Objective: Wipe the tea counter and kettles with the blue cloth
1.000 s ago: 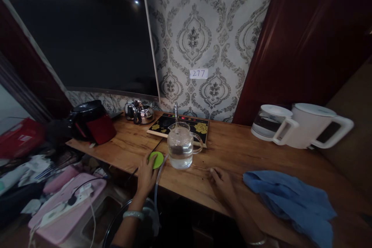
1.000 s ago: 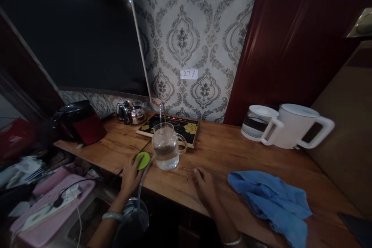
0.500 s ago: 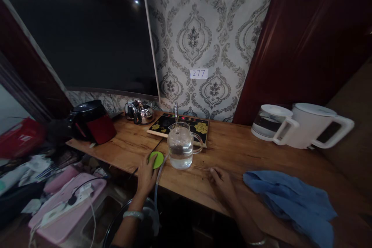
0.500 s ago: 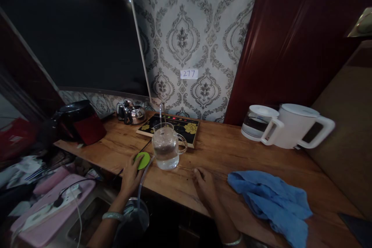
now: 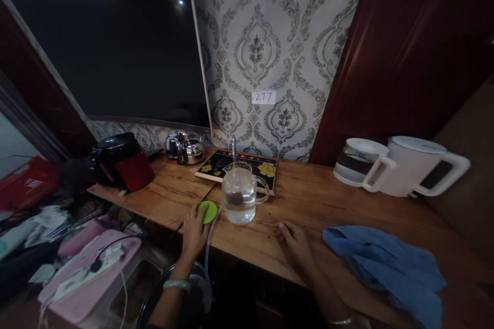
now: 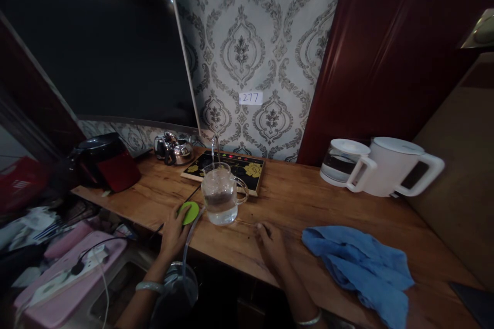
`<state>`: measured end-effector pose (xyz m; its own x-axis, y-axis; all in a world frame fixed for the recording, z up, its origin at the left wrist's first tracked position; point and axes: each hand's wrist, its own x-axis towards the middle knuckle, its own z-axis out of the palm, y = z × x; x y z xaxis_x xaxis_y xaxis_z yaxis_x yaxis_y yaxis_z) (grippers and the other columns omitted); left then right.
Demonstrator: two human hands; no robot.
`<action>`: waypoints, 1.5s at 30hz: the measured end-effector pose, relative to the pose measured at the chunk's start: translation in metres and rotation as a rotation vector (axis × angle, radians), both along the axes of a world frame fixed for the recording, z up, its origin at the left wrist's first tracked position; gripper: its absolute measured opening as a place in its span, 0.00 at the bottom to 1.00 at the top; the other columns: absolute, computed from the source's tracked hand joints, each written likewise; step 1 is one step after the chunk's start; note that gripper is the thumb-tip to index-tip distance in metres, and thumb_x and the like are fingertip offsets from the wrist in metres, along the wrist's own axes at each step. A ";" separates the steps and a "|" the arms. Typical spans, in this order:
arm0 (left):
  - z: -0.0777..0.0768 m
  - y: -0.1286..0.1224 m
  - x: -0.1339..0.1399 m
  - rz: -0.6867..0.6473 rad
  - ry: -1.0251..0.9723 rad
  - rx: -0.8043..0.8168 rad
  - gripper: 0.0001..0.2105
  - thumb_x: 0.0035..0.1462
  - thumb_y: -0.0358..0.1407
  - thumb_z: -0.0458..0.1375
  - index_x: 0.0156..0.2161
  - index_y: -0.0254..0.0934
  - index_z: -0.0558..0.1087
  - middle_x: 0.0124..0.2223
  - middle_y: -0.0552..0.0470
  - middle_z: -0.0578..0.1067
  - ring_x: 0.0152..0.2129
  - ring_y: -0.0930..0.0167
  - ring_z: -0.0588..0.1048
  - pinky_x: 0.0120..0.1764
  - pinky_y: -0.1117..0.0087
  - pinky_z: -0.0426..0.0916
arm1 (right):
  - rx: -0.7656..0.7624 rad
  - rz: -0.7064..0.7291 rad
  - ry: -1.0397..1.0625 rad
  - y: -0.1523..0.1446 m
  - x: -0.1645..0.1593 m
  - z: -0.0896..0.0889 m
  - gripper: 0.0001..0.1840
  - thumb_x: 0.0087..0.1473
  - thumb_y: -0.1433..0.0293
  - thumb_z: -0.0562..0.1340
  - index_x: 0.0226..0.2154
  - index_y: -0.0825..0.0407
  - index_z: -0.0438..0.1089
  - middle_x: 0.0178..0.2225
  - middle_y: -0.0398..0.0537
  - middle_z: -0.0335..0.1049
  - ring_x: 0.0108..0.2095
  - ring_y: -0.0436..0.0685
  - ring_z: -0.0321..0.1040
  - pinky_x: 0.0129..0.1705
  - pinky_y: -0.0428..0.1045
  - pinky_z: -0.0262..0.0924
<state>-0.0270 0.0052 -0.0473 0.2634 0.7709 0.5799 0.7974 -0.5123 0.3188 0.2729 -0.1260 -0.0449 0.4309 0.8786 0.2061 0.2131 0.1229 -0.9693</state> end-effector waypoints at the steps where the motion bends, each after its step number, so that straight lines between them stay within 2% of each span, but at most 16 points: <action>1: 0.000 0.000 0.000 -0.001 -0.001 0.004 0.20 0.58 0.37 0.51 0.55 0.39 0.69 0.59 0.40 0.65 0.54 0.56 0.67 0.54 0.51 0.65 | -0.002 -0.004 -0.003 0.000 0.000 0.000 0.30 0.52 0.42 0.58 0.25 0.52 0.70 0.24 0.48 0.70 0.28 0.56 0.64 0.29 0.48 0.57; 11: 0.000 0.001 0.000 0.011 0.007 -0.007 0.20 0.58 0.36 0.52 0.55 0.39 0.69 0.59 0.41 0.65 0.54 0.56 0.67 0.54 0.52 0.65 | -0.007 -0.014 -0.040 0.001 0.004 0.006 0.30 0.50 0.42 0.58 0.23 0.53 0.71 0.24 0.48 0.71 0.27 0.57 0.66 0.30 0.49 0.59; 16: -0.001 0.000 -0.001 0.013 0.005 -0.015 0.19 0.58 0.37 0.51 0.55 0.40 0.69 0.59 0.41 0.65 0.55 0.56 0.66 0.54 0.51 0.65 | -0.004 -0.006 0.018 0.000 0.001 0.004 0.30 0.50 0.42 0.58 0.24 0.53 0.72 0.23 0.48 0.71 0.25 0.55 0.64 0.28 0.48 0.58; 21: 0.000 0.000 0.000 0.015 0.006 -0.027 0.20 0.58 0.36 0.51 0.55 0.39 0.68 0.59 0.40 0.65 0.54 0.56 0.66 0.54 0.51 0.65 | 0.001 -0.005 0.017 0.001 0.001 0.003 0.31 0.49 0.41 0.59 0.24 0.53 0.72 0.23 0.49 0.71 0.26 0.57 0.66 0.29 0.49 0.59; 29: 0.002 0.000 0.000 0.005 0.012 -0.017 0.19 0.59 0.37 0.51 0.55 0.38 0.69 0.59 0.39 0.64 0.53 0.55 0.67 0.54 0.51 0.65 | -0.004 -0.010 -0.016 0.001 0.003 0.001 0.31 0.51 0.42 0.58 0.25 0.54 0.73 0.24 0.49 0.71 0.26 0.55 0.64 0.29 0.48 0.59; 37: 0.000 0.000 -0.001 0.006 0.003 -0.025 0.20 0.58 0.37 0.51 0.55 0.38 0.69 0.59 0.40 0.64 0.54 0.55 0.66 0.55 0.51 0.65 | -0.010 0.001 0.010 -0.002 -0.001 0.007 0.28 0.53 0.46 0.58 0.25 0.54 0.72 0.24 0.48 0.70 0.27 0.55 0.64 0.29 0.47 0.58; 40: -0.001 0.001 -0.001 0.004 -0.012 -0.027 0.20 0.58 0.37 0.51 0.55 0.38 0.69 0.60 0.40 0.64 0.56 0.55 0.65 0.55 0.50 0.64 | -0.019 0.000 0.013 -0.002 -0.002 0.008 0.29 0.52 0.44 0.57 0.25 0.53 0.71 0.25 0.49 0.71 0.28 0.56 0.65 0.30 0.48 0.58; 45: -0.004 0.004 -0.001 0.007 -0.028 -0.048 0.20 0.59 0.40 0.51 0.56 0.39 0.69 0.61 0.40 0.64 0.56 0.55 0.65 0.56 0.48 0.63 | -0.025 0.002 0.008 -0.001 0.000 0.007 0.30 0.51 0.43 0.57 0.23 0.53 0.69 0.21 0.45 0.66 0.25 0.54 0.61 0.27 0.47 0.55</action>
